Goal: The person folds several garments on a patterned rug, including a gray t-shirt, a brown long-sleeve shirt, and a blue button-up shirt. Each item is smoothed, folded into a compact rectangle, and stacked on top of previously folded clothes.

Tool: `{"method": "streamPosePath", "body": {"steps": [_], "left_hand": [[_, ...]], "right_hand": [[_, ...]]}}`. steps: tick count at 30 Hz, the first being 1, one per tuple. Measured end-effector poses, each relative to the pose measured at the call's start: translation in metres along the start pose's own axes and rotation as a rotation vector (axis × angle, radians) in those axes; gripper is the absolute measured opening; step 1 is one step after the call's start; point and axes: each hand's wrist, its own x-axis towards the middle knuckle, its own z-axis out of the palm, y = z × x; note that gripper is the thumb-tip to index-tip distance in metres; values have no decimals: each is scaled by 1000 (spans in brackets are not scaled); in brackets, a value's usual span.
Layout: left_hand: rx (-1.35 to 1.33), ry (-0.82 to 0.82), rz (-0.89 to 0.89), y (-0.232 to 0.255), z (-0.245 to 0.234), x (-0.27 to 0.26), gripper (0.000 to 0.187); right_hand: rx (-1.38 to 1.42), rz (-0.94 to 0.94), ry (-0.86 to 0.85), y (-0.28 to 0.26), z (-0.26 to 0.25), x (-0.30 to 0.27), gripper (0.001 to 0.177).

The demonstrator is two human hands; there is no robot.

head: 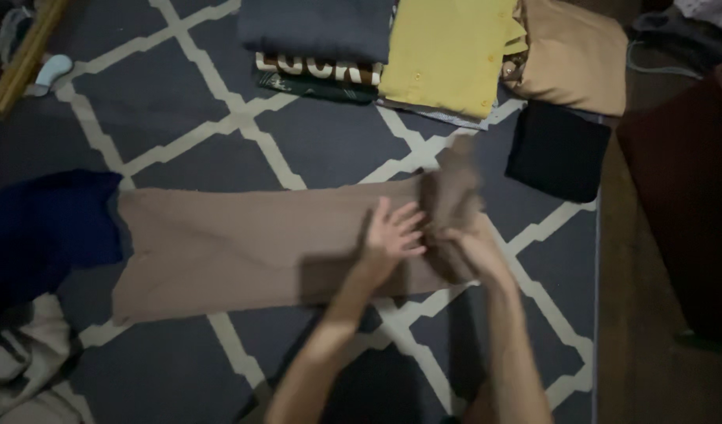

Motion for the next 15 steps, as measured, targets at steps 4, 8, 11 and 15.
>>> {"method": "streamPosePath", "body": {"steps": [4, 8, 11, 15], "left_hand": [[-88, 152, 12, 33, -63, -49, 104], [202, 166, 102, 37, -111, -54, 85], [428, 652, 172, 30, -121, -28, 46], [358, 650, 399, -1, -118, -10, 33]], "right_hand": [[-18, -256, -124, 16, 90, -4, 45], [-385, -641, 30, 33, 172, -16, 52], [-458, -724, -129, 26, 180, -26, 65], [-719, -112, -294, 1, 139, -22, 48]]}}
